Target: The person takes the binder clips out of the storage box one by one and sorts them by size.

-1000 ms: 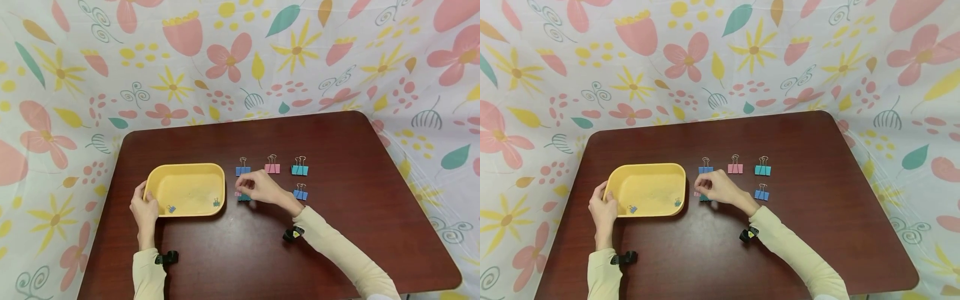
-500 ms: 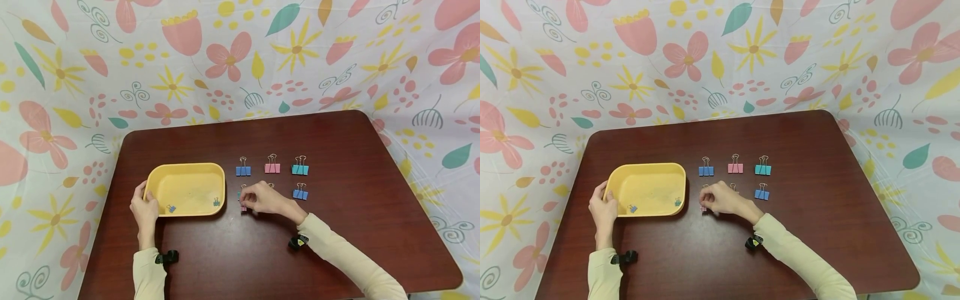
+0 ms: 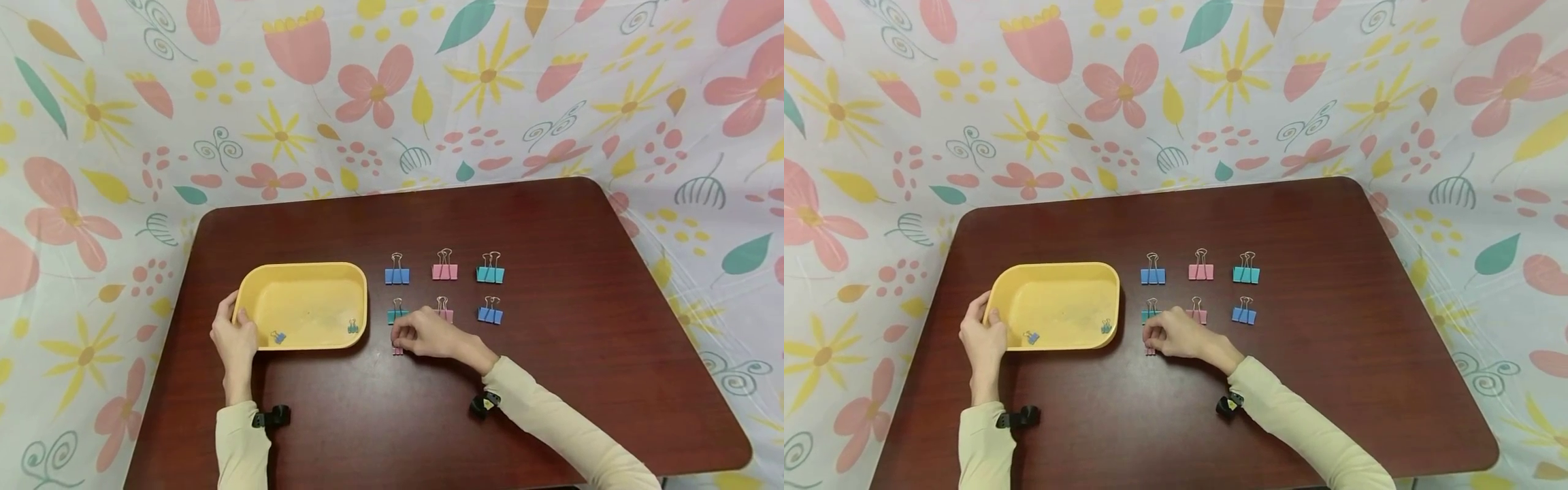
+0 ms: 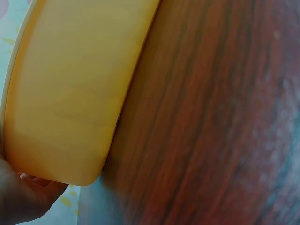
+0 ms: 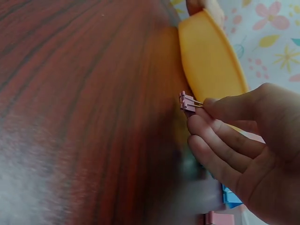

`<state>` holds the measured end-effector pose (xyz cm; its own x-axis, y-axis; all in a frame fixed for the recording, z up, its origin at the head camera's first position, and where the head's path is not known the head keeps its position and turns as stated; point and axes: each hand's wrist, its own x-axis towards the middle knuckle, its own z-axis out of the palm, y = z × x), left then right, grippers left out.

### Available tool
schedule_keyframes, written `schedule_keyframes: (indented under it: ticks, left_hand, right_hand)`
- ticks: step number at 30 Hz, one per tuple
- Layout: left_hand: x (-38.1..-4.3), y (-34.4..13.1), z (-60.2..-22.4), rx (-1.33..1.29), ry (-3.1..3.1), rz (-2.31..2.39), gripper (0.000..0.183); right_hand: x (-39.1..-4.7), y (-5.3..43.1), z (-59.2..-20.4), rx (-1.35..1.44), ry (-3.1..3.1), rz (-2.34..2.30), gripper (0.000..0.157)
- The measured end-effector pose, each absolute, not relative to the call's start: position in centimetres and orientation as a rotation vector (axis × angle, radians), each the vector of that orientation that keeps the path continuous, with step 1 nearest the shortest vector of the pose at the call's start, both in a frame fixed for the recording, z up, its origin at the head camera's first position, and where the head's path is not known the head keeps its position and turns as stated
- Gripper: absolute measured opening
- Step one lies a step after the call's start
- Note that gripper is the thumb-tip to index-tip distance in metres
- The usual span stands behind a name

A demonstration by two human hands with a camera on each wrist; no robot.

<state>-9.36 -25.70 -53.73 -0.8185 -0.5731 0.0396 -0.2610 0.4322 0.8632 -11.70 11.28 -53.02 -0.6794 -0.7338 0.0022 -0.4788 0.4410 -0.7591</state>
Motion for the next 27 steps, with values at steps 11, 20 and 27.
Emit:
schedule_keyframes:
  ticks: [11, 20, 27]
  left_hand:
    - [-9.6, -25.8, -53.7, 0.715, -2.364, -1.336, 0.04]
    - [-9.6, -25.9, -53.7, 0.718, -2.365, -1.335, 0.04]
    - [-9.6, -25.7, -53.7, 0.716, -2.361, -1.337, 0.04]
  right_hand:
    - [-12.3, 10.8, -52.6, -1.109, 2.454, -1.078, 0.005]
    - [-14.6, 9.3, -49.7, -1.123, 2.478, -1.124, 0.008]
    - [-16.0, 6.0, -48.1, -1.156, 2.482, -1.204, 0.007]
